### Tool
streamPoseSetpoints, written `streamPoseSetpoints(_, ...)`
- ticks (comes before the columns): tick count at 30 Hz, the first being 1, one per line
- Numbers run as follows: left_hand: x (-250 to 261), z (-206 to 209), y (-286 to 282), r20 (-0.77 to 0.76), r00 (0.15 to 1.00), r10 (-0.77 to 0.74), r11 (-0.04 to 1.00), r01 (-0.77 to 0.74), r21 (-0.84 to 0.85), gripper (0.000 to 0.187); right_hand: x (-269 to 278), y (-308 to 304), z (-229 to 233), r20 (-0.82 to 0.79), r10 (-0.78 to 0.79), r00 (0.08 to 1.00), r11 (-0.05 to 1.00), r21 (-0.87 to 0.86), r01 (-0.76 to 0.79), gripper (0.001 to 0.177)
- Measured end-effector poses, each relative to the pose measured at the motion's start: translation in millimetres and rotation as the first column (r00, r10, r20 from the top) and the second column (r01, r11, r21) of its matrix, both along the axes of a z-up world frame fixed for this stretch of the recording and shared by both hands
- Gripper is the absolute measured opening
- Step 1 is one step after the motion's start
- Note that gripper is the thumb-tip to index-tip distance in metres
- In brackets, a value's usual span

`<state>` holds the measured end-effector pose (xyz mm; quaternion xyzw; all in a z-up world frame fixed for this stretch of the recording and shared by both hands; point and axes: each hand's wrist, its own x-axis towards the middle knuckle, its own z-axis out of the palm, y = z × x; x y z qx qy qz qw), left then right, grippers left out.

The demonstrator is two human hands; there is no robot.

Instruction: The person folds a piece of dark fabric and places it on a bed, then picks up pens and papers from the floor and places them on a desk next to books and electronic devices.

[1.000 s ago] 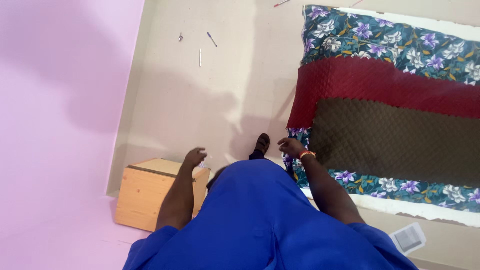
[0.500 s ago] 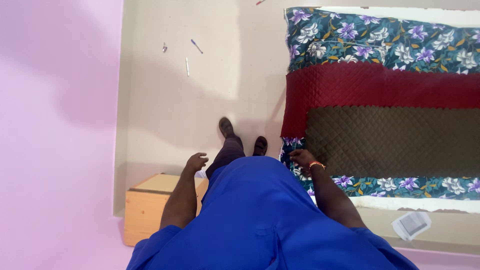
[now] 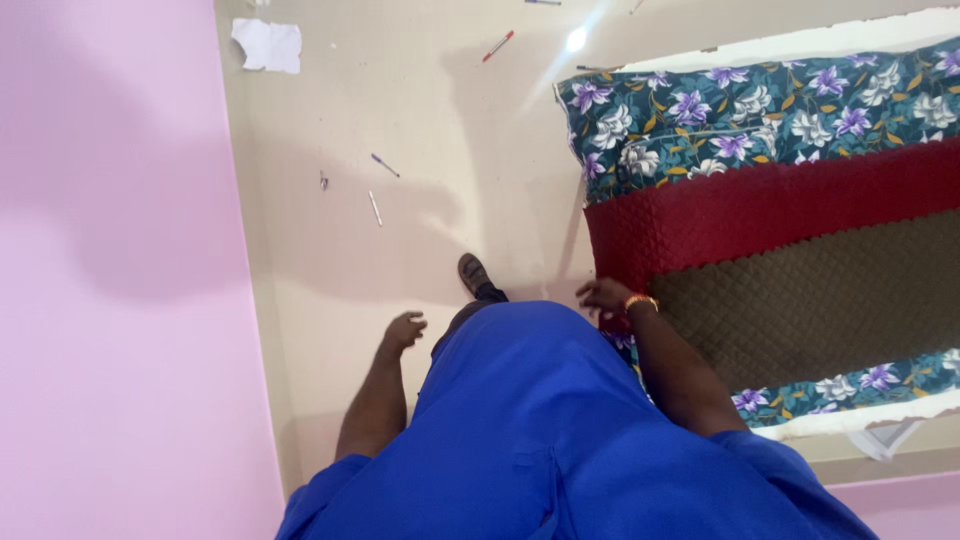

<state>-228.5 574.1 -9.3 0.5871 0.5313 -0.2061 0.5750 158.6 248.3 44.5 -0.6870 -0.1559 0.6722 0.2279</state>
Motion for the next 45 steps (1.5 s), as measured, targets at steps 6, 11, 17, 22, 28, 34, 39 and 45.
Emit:
streamPoseSetpoints(6,67.5,28.5,124.7,0.137,0.973,-0.184,0.961,0.149,0.235,0.051,39.4,92.0,-1.2,0.287,-0.222,0.932,0.973,0.126,0.193,0.034)
streamPoseSetpoints(11,118.4,28.1,168.8,0.140,0.975,-0.172,0.964,0.137,0.228,0.049,53.4,124.2,3.3,0.322,-0.211,0.923,0.973,0.162,0.166,0.034)
streamPoseSetpoints(17,146.5,-18.9,171.6,0.037,0.992,-0.118,0.993,0.118,0.004,0.051,87.5,154.5,1.3,0.166,-0.285,0.944,0.955,0.140,0.263,0.033)
streamPoseSetpoints(22,182.7,16.8,181.7,-0.108,0.993,-0.053,0.997,0.046,-0.068,0.050,171.3,203.8,-1.7,0.144,-0.217,0.966,0.969,0.155,0.195,0.033)
streamPoseSetpoints(28,273.3,45.8,245.0,0.029,1.000,0.002,0.994,-0.006,0.110,0.051,277.7,266.6,-6.0,0.314,-0.001,0.949,0.989,0.142,-0.045,0.032)
streamPoseSetpoints(34,354.9,54.1,274.9,0.176,0.984,0.014,0.992,-0.036,0.121,0.055,333.3,307.0,-6.6,0.333,-0.076,0.940,0.987,0.157,0.024,0.033)
streamPoseSetpoints(39,374.9,48.7,301.6,0.141,0.984,-0.107,0.991,0.095,0.091,0.055,325.7,311.3,-11.3,0.270,-0.172,0.947,0.984,0.100,0.150,0.035)
streamPoseSetpoints(45,370.4,48.8,371.7,-0.118,0.989,-0.088,0.994,0.079,-0.080,0.051,311.5,333.7,-7.3,0.232,-0.258,0.938,0.965,0.013,0.262,0.033)
